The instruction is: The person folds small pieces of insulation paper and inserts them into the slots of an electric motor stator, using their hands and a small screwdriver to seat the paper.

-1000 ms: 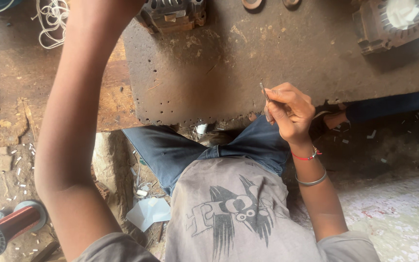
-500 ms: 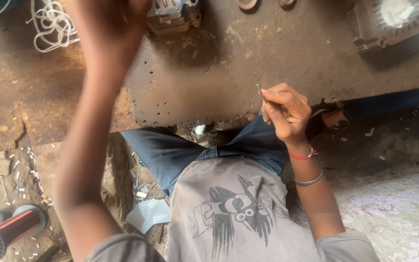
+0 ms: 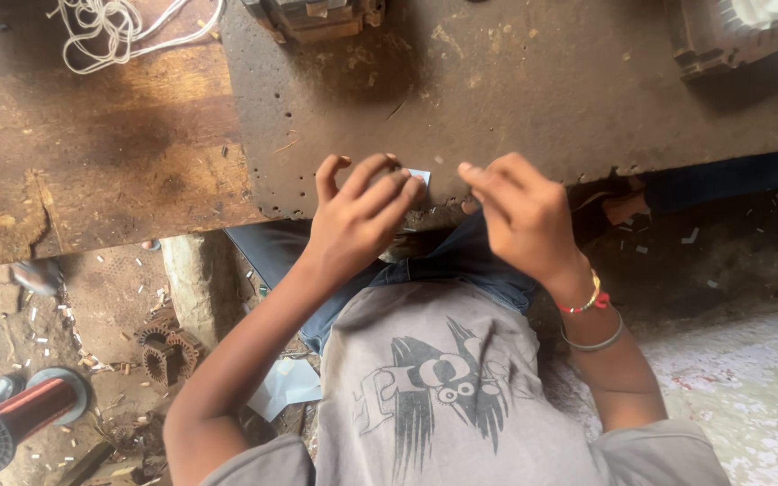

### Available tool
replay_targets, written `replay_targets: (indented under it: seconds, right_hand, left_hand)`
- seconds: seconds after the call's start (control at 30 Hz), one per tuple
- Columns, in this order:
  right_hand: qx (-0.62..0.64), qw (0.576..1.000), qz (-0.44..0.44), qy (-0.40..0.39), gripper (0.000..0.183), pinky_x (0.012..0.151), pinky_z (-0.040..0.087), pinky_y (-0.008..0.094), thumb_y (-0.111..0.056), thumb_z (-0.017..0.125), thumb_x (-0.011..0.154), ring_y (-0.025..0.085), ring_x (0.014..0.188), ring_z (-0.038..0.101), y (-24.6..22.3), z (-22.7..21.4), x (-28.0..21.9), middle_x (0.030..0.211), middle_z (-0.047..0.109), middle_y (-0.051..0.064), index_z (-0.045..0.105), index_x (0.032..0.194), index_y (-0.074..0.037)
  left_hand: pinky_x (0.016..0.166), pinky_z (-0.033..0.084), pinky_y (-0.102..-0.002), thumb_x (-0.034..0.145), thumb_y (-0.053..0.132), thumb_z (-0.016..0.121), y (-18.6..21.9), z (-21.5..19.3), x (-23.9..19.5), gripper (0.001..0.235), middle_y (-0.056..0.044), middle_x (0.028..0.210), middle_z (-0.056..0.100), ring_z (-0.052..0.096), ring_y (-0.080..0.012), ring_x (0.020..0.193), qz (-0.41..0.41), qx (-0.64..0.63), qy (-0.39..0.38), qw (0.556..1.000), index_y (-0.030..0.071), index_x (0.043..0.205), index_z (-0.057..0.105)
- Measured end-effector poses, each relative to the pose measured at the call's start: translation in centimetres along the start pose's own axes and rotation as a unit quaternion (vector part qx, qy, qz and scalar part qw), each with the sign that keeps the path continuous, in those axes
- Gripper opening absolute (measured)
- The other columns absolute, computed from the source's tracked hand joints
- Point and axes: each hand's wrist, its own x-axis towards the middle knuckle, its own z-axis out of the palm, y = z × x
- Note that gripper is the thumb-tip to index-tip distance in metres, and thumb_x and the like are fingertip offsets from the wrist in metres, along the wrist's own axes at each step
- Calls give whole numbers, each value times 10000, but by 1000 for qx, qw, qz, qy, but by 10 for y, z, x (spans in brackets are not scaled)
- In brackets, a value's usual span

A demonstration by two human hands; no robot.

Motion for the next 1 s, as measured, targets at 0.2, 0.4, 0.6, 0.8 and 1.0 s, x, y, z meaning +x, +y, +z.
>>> replay_targets:
  seconds: [0.2,0.4,0.6,0.8,1.0]
  right_hand:
    - [-73,995,-20,-61,366,620,539,369,73,637,885,256,715,654,-9,-2,6,944,642,100,718,1228,-28]
    - [-169,973,-88,-127,416,504,472,325,73,613,790,188,612,565,-4,-4,11,837,623,52,747,1171,-28]
    - [-236,931,-233,-151,215,481,456,268,-2,660,927,153,586,525,5,-4,19,802,591,43,732,1128,15]
    - [-86,943,-234,-220,364,489,473,317,21,638,763,180,594,572,28,-12,28,846,642,36,735,1110,-27]
    - [404,908,92,64,198,467,428,193,81,590,1060,76,580,536,48,-3,0,957,614,59,651,1238,20]
  left_hand:
    - [1180,225,-613,922,177,776,-6,5,-9,426,-26,1143,664,608,-219,1321,73,13,-3,997,122,1336,696]
    - [1201,185,-614,868,163,773,-3,1,-9,424,-23,1224,702,613,-242,1313,0,-72,-14,997,115,1282,694]
    - [1227,131,-596,961,200,773,-4,5,-10,461,-62,1213,663,582,-245,1351,13,-7,-39,999,70,1395,691]
    - [1206,107,-617,925,301,778,0,-6,-4,489,-86,1249,653,572,-303,1361,-11,-51,-52,997,79,1350,686]
    - [1266,208,-536,1027,255,816,0,6,-14,348,4,1270,653,608,-195,1309,12,-30,-23,999,149,1346,726]
